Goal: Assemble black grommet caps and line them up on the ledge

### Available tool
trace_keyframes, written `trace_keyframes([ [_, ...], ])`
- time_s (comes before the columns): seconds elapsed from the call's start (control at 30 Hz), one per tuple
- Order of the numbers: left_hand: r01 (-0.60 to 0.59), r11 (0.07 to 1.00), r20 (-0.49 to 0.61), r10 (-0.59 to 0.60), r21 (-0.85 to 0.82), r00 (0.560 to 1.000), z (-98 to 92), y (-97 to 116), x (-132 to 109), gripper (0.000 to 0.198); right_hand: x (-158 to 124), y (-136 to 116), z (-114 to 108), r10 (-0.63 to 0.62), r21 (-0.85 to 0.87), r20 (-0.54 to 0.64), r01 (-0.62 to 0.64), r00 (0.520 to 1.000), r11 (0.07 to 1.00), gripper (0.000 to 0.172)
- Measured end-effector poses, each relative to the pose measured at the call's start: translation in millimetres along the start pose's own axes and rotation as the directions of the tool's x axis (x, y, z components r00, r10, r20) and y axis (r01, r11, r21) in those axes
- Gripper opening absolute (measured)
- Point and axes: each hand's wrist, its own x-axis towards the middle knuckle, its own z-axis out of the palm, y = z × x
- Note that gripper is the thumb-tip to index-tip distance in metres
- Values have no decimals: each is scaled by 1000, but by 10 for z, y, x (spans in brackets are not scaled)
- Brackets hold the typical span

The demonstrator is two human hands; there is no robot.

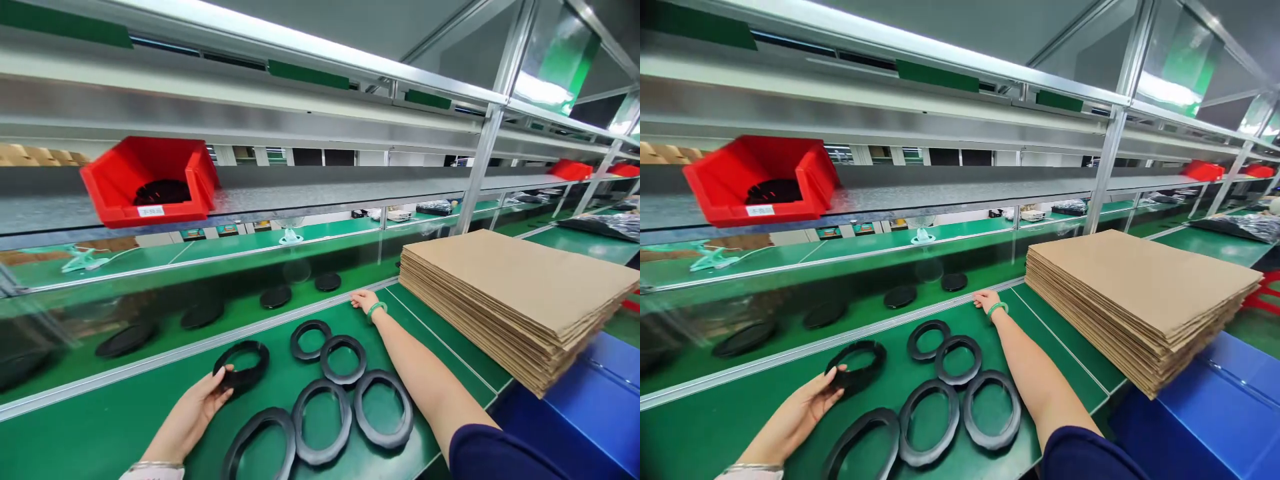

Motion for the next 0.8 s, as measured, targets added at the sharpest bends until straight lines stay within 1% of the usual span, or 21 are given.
trace_keyframes([
  [0.1,-30,998,46,33,-50,998,1,-33,1,19,-37,-43,-83,-14,76,-22,16,1000,997,23],
  [0.17,-27,997,67,32,-73,997,18,-35,-20,18,-69,-63,-125,-12,119,-28,15,1000,993,23],
  [0.33,-64,993,60,70,-99,996,26,-8,-64,21,-94,-63,-205,23,215,-36,-15,999,977,20],
  [0.4,-57,996,50,60,-63,997,20,-17,-64,19,-85,-48,-226,37,244,-35,-28,999,969,18],
  [0.5,-44,998,15,43,43,999,37,-64,-55,13,-77,-26,-253,49,271,-34,-38,998,962,14],
  [0.57,-50,993,18,48,108,999,63,-96,-55,12,-78,-21,-263,50,277,-36,-38,998,960,13],
  [0.7,-59,975,64,47,214,997,105,-126,-73,21,-99,-38,-264,39,263,-37,-28,999,964,14],
  [0.8,-80,959,78,61,272,995,108,-134,-76,31,-117,-57,-254,18,237,-29,-11,999,971,14],
])
